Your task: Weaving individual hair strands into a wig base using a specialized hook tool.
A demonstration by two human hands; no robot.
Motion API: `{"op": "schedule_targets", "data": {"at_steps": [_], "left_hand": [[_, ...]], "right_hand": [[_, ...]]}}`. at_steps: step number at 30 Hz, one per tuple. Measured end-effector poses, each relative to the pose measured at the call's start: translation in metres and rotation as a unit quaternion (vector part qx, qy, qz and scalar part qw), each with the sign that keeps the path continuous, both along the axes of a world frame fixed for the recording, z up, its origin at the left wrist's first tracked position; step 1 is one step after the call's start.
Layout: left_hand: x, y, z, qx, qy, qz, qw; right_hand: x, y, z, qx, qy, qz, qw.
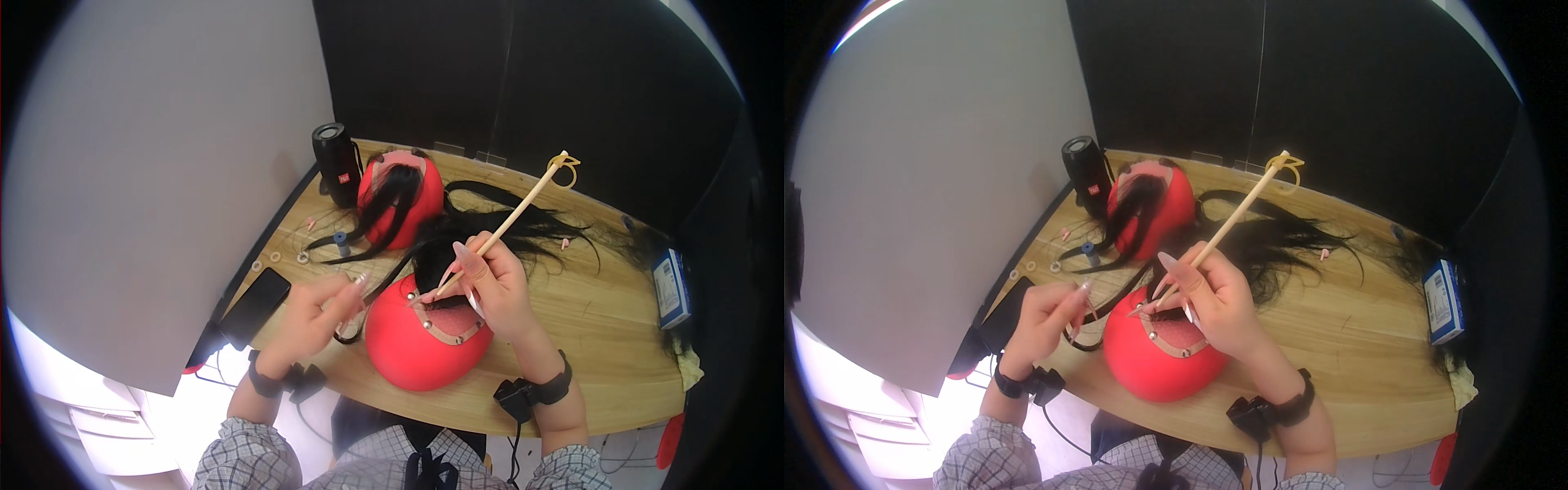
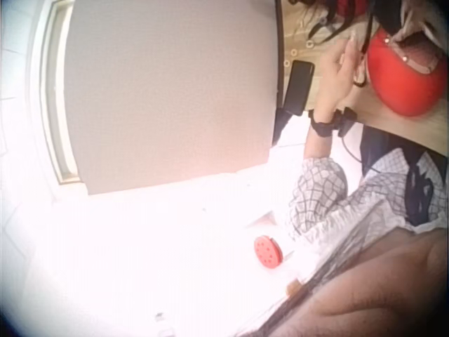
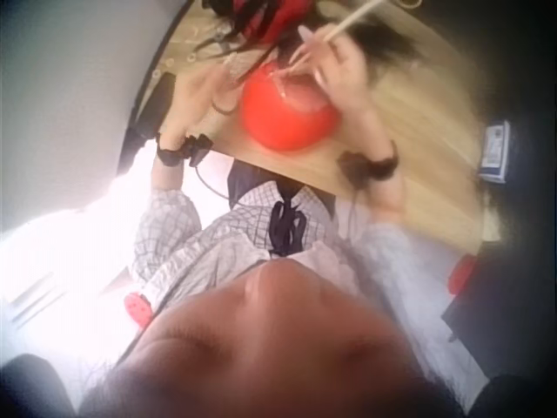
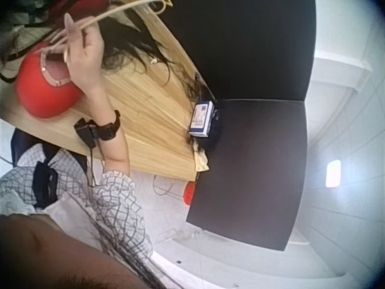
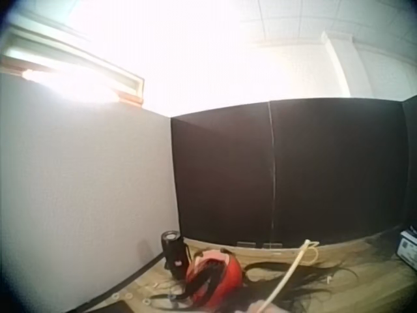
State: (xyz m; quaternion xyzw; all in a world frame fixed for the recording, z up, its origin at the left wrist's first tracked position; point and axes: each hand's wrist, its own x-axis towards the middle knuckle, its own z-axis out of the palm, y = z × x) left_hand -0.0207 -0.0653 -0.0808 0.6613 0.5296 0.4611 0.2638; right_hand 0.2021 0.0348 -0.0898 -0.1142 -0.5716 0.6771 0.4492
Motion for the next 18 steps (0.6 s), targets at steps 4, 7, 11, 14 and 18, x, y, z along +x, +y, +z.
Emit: {"op": "schedule_targets", "data": {"at_steps": [4, 7, 11, 14, 18], "left_hand": [[-0.023, 0.006, -0.003, -0.021, -0.067, 0.058, 0.996], [-0.037, 0.015, 0.002, 0.011, -0.171, 0.063, 0.983], [-0.048, 0.016, 0.018, 0.030, -0.205, 0.144, 0.968], [-0.063, 0.017, 0.023, 0.072, -0.190, 0.155, 0.967], [-0.076, 0.013, 0.031, 0.086, -0.201, 0.175, 0.960]], "right_hand": [[-0.003, -0.003, 0.002, 0.009, -0.011, -0.001, 1.000], [-0.005, -0.004, 0.006, 0.039, -0.019, -0.018, 0.999], [-0.002, -0.008, 0.020, 0.066, -0.066, -0.022, 0.995], [0.000, -0.007, 0.020, 0.071, -0.065, -0.006, 0.995], [0.004, -0.003, 0.017, 0.098, -0.044, -0.007, 0.994]]}}
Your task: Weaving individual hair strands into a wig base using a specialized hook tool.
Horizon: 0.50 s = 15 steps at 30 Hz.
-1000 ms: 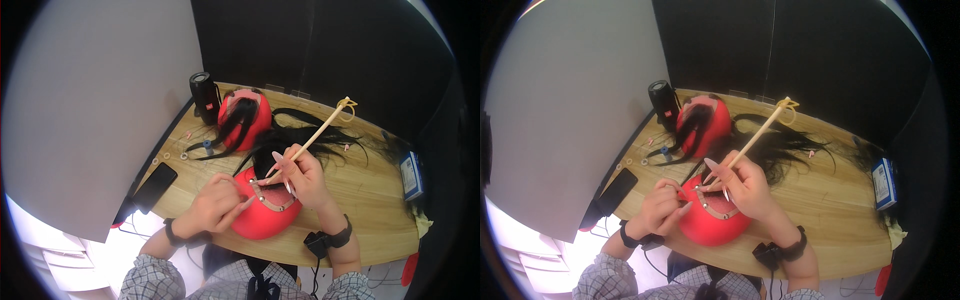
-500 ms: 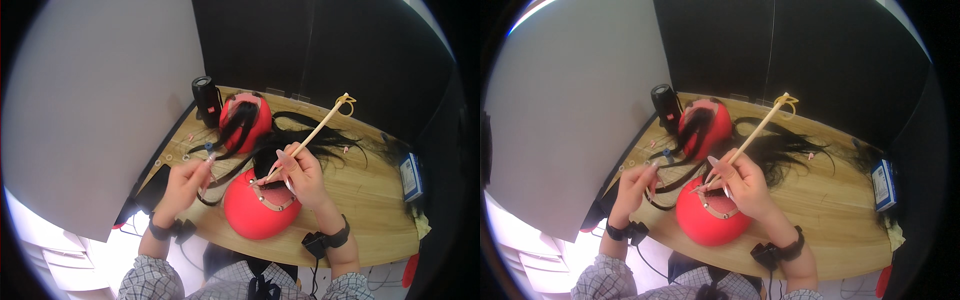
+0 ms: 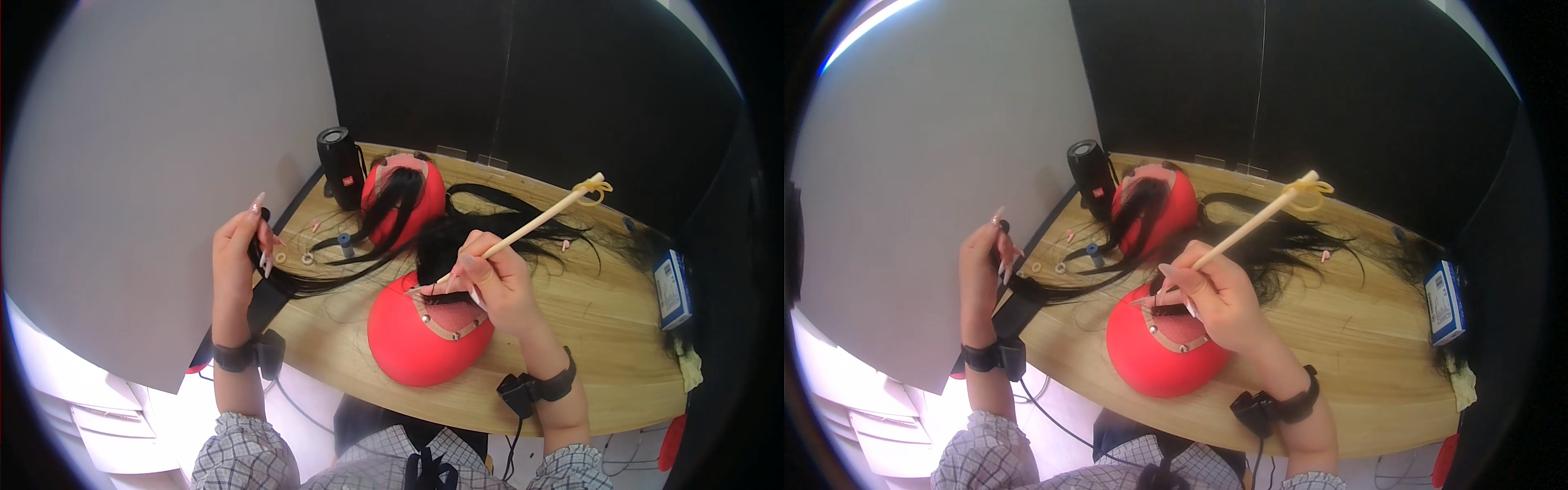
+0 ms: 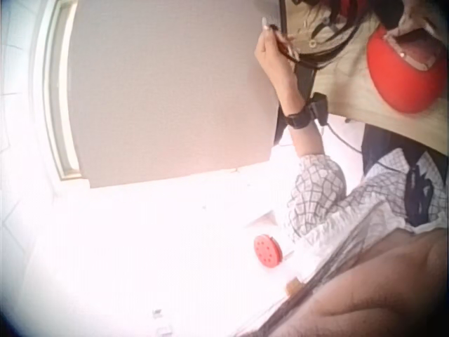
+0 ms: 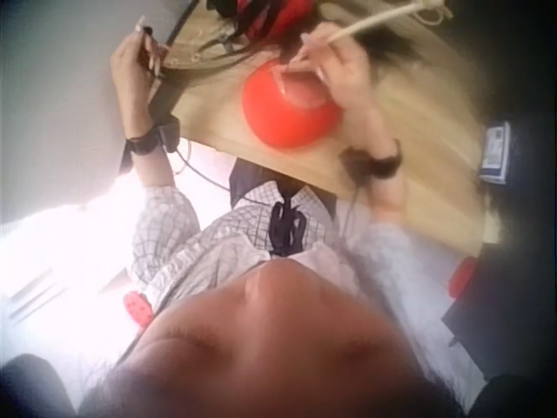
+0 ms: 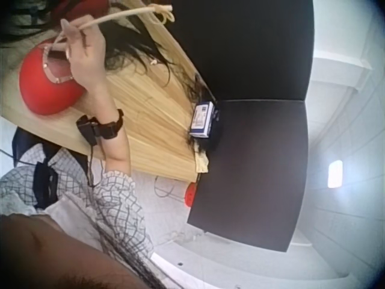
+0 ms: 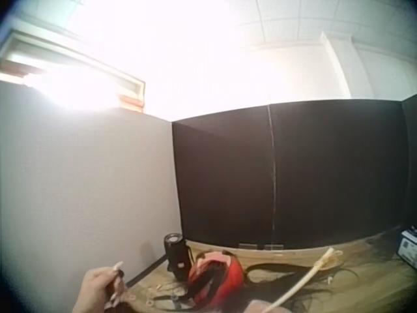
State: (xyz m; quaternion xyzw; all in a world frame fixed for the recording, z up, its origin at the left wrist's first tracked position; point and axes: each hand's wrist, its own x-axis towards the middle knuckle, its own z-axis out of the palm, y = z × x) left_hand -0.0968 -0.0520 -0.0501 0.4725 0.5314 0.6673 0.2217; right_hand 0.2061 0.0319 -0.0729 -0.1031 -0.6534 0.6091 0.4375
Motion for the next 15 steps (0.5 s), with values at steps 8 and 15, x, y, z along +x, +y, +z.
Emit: {"op": "schedule_targets", "data": {"at_steps": [8, 15], "left_hand": [[-0.016, -0.004, 0.016, 0.067, -0.006, 0.086, 0.994], [0.028, 0.017, 0.012, 0.103, 0.034, -0.196, 0.975]], "right_hand": [[-0.007, 0.003, 0.015, 0.001, 0.106, 0.020, 0.994], [-0.005, 0.011, 0.043, 0.046, 0.121, 0.036, 0.991]]}}
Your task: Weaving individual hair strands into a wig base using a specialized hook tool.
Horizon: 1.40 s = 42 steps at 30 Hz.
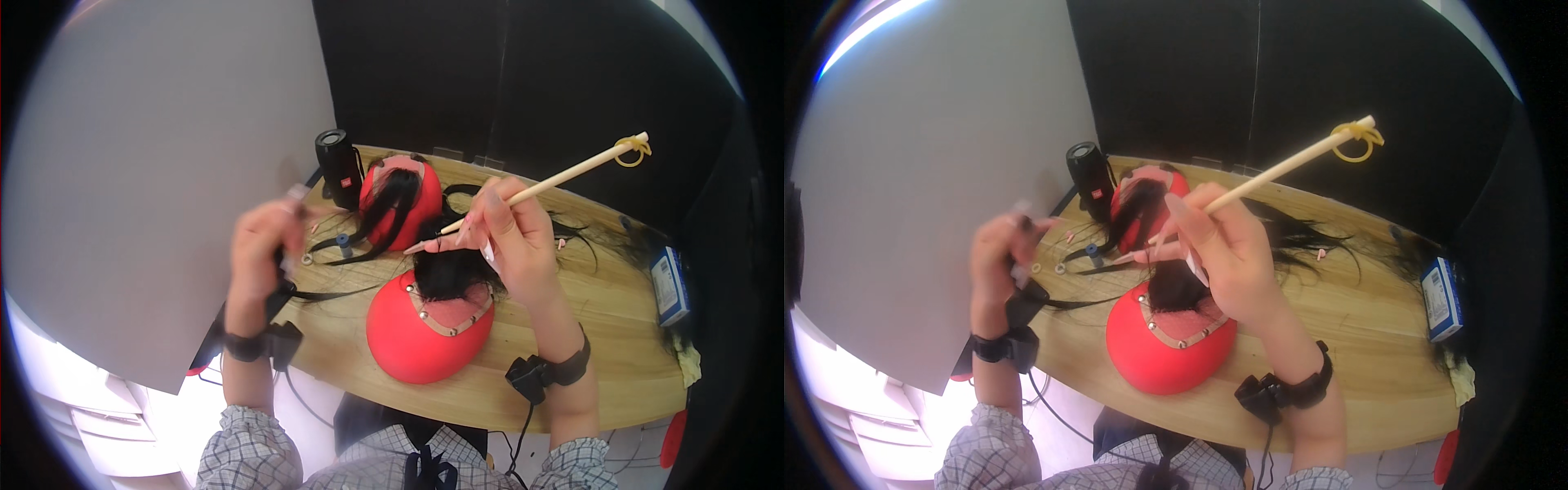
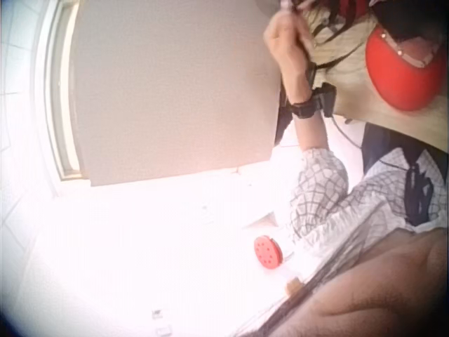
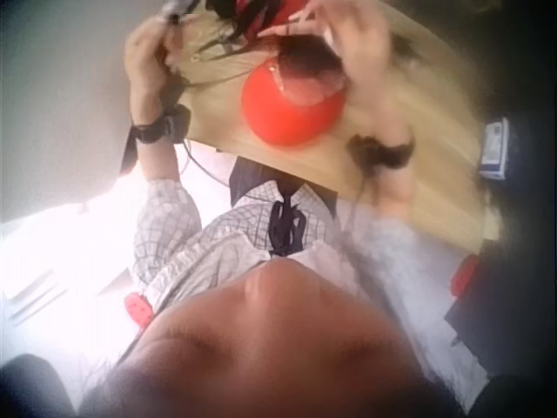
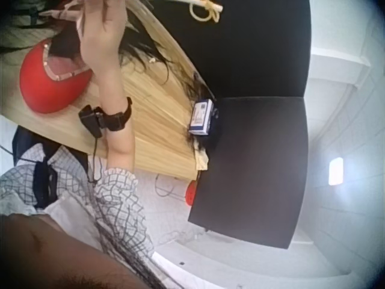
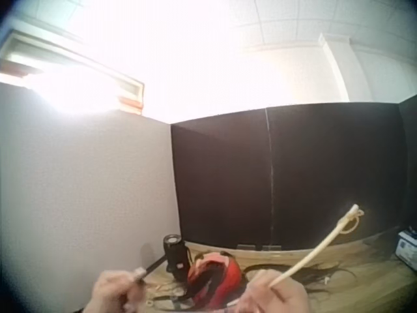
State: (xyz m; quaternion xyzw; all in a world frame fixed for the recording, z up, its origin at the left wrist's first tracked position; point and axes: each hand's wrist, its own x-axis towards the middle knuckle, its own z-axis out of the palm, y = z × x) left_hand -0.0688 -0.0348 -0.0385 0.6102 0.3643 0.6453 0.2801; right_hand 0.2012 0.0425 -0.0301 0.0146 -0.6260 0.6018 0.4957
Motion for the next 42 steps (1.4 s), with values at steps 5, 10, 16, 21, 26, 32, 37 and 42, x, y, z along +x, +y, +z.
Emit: {"op": "schedule_targets", "data": {"at_steps": [5, 10, 16, 21, 26, 32, 37, 42], "left_hand": [[0.065, 0.011, -0.020, -0.114, 0.034, -0.309, 0.944], [0.077, 0.016, -0.018, -0.174, 0.037, -0.312, 0.933], [0.076, 0.016, -0.002, -0.123, -0.002, -0.297, 0.947], [0.064, 0.015, 0.010, -0.092, 0.031, -0.268, 0.959], [0.063, 0.009, 0.027, -0.057, 0.007, -0.247, 0.967], [0.049, 0.009, 0.026, 0.044, -0.037, -0.251, 0.966], [0.037, 0.006, 0.014, 0.049, 0.003, -0.157, 0.986], [0.039, 0.007, -0.007, -0.039, 0.021, -0.172, 0.984]], "right_hand": [[-0.004, -0.004, 0.029, 0.023, 0.046, 0.013, 0.999], [0.025, -0.001, 0.057, 0.021, 0.075, -0.069, 0.995], [0.090, 0.011, 0.064, 0.060, 0.193, -0.186, 0.962], [0.075, 0.004, 0.020, 0.069, -0.102, -0.238, 0.964], [0.015, -0.017, -0.028, 0.278, -0.321, -0.231, 0.875], [-0.002, -0.014, -0.046, 0.346, -0.285, -0.259, 0.856], [0.004, -0.016, -0.029, 0.328, -0.284, -0.329, 0.839], [0.009, -0.023, -0.020, 0.131, -0.211, -0.248, 0.936]]}}
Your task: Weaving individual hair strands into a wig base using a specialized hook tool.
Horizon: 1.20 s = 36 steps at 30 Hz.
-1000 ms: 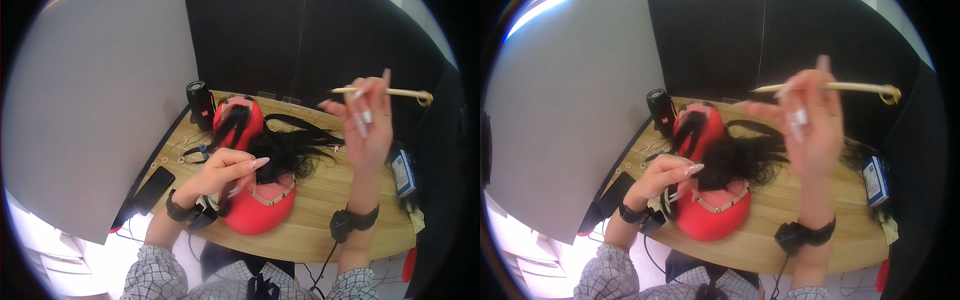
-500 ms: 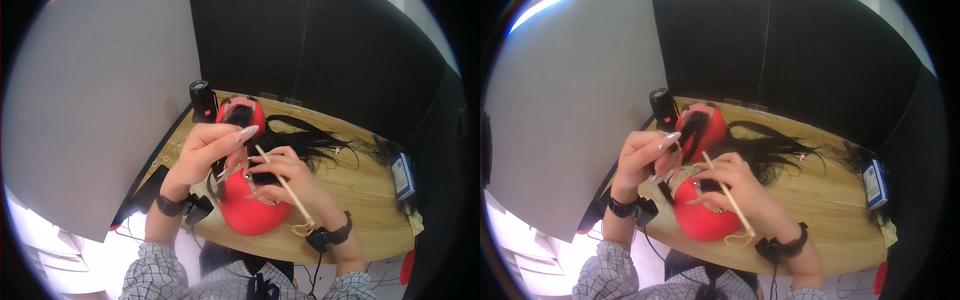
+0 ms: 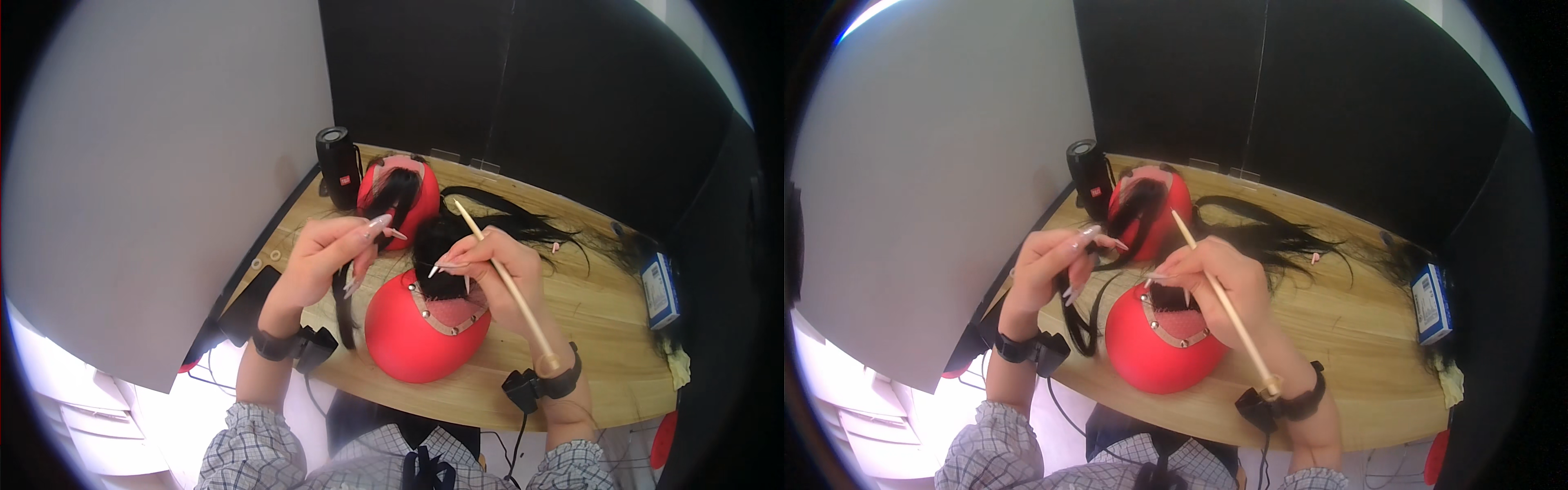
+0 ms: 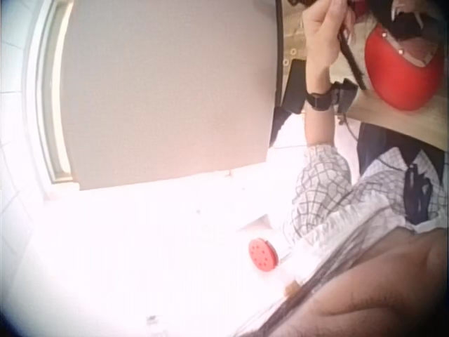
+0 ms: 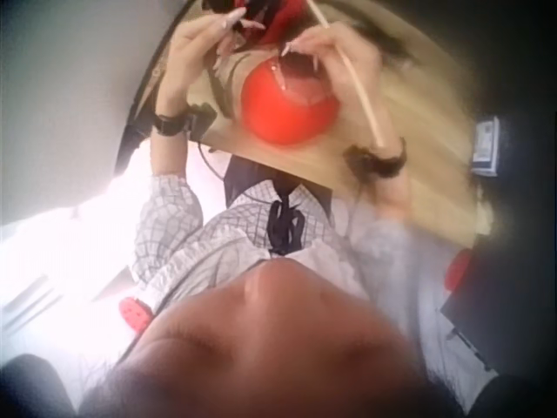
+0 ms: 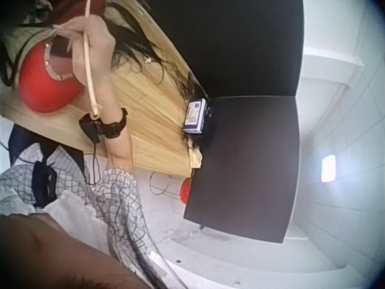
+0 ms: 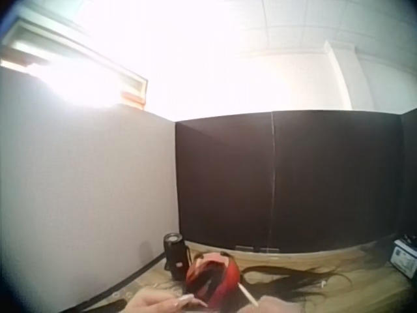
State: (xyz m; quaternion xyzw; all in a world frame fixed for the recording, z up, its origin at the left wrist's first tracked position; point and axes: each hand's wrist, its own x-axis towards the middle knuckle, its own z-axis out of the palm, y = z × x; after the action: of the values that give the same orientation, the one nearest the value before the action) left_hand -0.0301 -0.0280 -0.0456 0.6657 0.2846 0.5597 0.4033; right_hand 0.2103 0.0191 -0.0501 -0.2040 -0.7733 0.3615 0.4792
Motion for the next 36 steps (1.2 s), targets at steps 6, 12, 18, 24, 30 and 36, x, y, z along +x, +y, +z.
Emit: {"op": "schedule_targets", "data": {"at_steps": [6, 12, 18, 24, 30, 36], "left_hand": [[0.002, 0.016, -0.013, -0.020, 0.009, 0.015, 1.000], [0.003, 0.039, -0.020, -0.051, -0.053, -0.002, 0.997], [-0.006, 0.056, -0.048, -0.092, -0.096, 0.037, 0.990], [-0.012, 0.061, -0.067, -0.092, -0.128, 0.083, 0.984], [-0.007, 0.057, -0.080, -0.114, -0.104, 0.079, 0.985], [-0.008, 0.057, -0.081, -0.118, -0.103, 0.043, 0.987]], "right_hand": [[0.000, 0.013, 0.018, -0.162, 0.121, 0.096, 0.975], [0.034, 0.068, 0.011, -0.193, 0.225, 0.037, 0.954], [0.100, 0.101, -0.027, -0.277, 0.012, -0.241, 0.930], [0.087, 0.036, -0.011, -0.020, -0.018, -0.125, 0.992], [0.041, -0.024, -0.017, -0.272, -0.049, 0.090, 0.957], [0.036, -0.016, -0.032, -0.239, -0.050, 0.102, 0.964]]}}
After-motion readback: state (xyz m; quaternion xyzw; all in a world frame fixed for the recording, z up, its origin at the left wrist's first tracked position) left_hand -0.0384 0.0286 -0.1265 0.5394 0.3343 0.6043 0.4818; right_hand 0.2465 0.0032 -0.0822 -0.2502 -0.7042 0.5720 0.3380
